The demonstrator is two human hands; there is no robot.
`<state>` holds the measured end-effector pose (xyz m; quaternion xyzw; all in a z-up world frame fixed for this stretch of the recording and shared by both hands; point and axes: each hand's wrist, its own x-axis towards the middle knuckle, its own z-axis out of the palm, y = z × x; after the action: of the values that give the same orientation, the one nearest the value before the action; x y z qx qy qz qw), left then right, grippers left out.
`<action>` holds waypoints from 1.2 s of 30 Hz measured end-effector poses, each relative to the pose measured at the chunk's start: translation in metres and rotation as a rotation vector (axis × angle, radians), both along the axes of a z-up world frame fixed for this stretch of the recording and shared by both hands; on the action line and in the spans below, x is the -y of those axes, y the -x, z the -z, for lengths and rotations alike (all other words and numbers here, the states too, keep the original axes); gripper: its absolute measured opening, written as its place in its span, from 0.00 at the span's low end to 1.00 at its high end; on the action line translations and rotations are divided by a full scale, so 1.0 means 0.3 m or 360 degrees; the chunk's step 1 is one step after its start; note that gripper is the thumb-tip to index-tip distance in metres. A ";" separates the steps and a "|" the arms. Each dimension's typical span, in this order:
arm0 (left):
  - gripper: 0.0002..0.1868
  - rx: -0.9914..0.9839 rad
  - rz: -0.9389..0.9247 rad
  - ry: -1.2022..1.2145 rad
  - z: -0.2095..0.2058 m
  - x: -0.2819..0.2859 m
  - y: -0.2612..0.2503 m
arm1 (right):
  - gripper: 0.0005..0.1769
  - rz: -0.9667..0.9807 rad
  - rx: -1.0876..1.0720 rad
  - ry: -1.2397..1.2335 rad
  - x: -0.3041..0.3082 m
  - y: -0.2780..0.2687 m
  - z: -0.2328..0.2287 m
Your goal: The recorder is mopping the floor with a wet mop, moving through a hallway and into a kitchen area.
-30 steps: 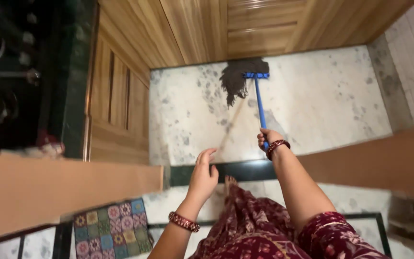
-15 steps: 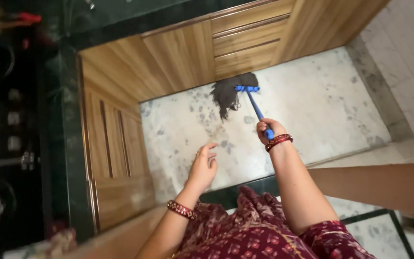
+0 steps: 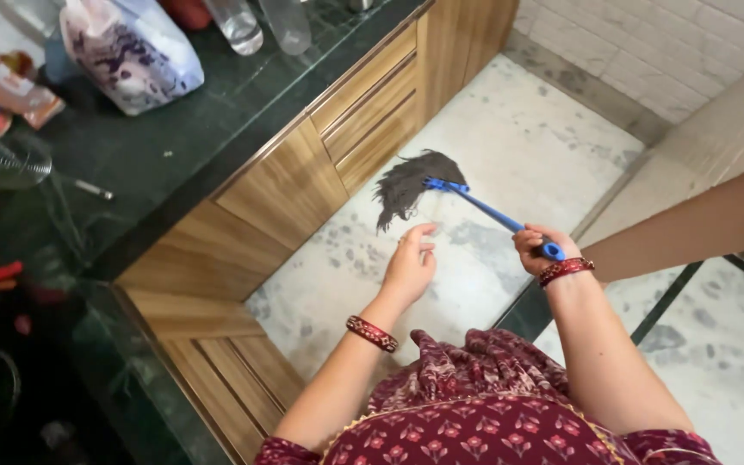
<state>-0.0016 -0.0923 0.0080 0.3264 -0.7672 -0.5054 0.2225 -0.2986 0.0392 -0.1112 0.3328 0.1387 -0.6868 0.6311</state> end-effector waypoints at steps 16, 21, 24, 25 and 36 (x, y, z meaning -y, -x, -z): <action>0.25 0.0161 0.0080 -0.0007 0.023 0.437 -0.033 | 0.08 -0.0302 -0.0931 -0.0563 0.869 -0.206 0.291; 0.24 0.0255 0.0087 0.0040 0.003 0.722 0.008 | 0.07 -0.0060 -0.0746 -0.0582 1.179 -0.073 0.463; 0.25 0.0356 0.0124 0.0144 0.036 0.908 0.057 | 0.09 0.0078 -0.0880 -0.0645 1.237 0.026 0.467; 0.25 0.0358 0.0126 0.0144 0.019 0.961 0.096 | 0.09 0.0079 -0.0878 -0.0645 1.272 0.088 0.472; 0.26 0.0653 0.0729 0.0574 0.048 1.371 0.446 | 0.10 0.0176 -0.0822 -0.0568 1.590 0.623 0.519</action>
<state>-0.1353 -0.5035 -0.0064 0.1959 -0.9260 -0.3226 -0.0013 -0.4855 -0.4379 -0.2670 0.2600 0.3944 -0.7467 0.4683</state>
